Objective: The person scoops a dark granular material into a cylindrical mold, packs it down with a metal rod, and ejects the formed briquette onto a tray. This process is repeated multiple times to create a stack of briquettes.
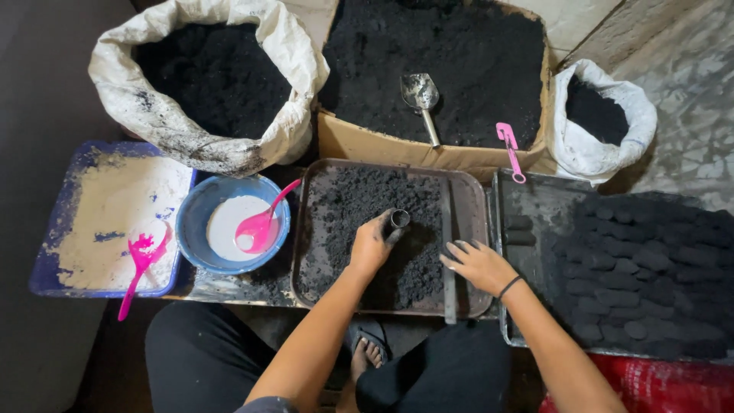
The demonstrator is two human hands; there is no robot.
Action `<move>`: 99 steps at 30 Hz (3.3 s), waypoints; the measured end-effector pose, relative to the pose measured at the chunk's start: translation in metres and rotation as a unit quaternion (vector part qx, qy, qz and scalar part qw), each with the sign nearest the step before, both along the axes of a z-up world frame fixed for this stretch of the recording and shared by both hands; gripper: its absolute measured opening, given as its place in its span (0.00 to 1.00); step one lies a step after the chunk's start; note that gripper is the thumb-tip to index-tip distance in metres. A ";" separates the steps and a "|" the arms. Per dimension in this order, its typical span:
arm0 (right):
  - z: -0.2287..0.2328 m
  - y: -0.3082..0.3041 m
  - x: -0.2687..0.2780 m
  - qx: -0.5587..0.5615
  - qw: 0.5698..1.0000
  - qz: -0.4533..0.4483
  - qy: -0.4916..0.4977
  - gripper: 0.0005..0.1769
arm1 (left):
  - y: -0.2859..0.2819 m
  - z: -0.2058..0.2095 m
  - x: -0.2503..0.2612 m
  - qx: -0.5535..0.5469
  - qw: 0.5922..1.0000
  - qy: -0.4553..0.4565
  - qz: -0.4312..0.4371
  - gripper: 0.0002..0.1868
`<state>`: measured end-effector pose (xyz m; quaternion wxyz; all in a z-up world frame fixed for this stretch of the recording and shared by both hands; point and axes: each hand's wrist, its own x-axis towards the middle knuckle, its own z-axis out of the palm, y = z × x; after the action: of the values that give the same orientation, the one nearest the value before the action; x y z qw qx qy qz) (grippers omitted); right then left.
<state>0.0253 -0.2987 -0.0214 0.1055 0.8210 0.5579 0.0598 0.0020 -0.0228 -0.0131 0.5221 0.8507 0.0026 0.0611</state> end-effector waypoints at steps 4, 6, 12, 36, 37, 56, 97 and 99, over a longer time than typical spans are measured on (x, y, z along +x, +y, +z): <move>0.041 0.030 0.000 0.090 0.992 -0.051 -0.066 0.22 | -0.001 0.014 -0.004 -0.004 1.000 -0.002 0.001 0.21; 0.087 0.060 -0.001 0.234 0.959 -0.147 0.066 0.34 | -0.001 0.017 -0.004 -0.010 1.000 -0.009 0.004 0.21; 0.071 0.086 0.020 0.656 0.642 -0.373 0.134 0.22 | -0.001 0.009 -0.002 0.006 1.000 0.004 0.009 0.22; 0.140 0.197 0.033 0.845 0.458 -0.201 0.187 0.08 | 0.003 0.012 -0.003 0.014 1.000 0.006 -0.017 0.23; 0.125 0.194 0.034 0.846 0.458 -0.203 0.184 0.08 | 0.003 0.015 -0.004 0.013 1.000 0.006 -0.020 0.23; 0.087 0.192 0.025 0.791 0.506 -0.221 0.263 0.14 | -0.028 -0.009 0.025 -0.146 0.986 0.074 -0.011 0.21; 0.133 0.184 0.019 0.782 0.505 -0.212 0.296 0.23 | -0.021 -0.004 0.034 -0.143 0.988 0.050 -0.004 0.15; 0.132 0.183 0.018 0.798 0.503 -0.175 0.281 0.23 | -0.021 -0.005 0.034 -0.144 0.988 0.048 0.002 0.15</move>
<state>0.0432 -0.1161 0.1107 -0.7484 0.6120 0.1188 0.2264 0.0362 -0.0438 -0.0179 0.6387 0.7683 0.0378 0.0203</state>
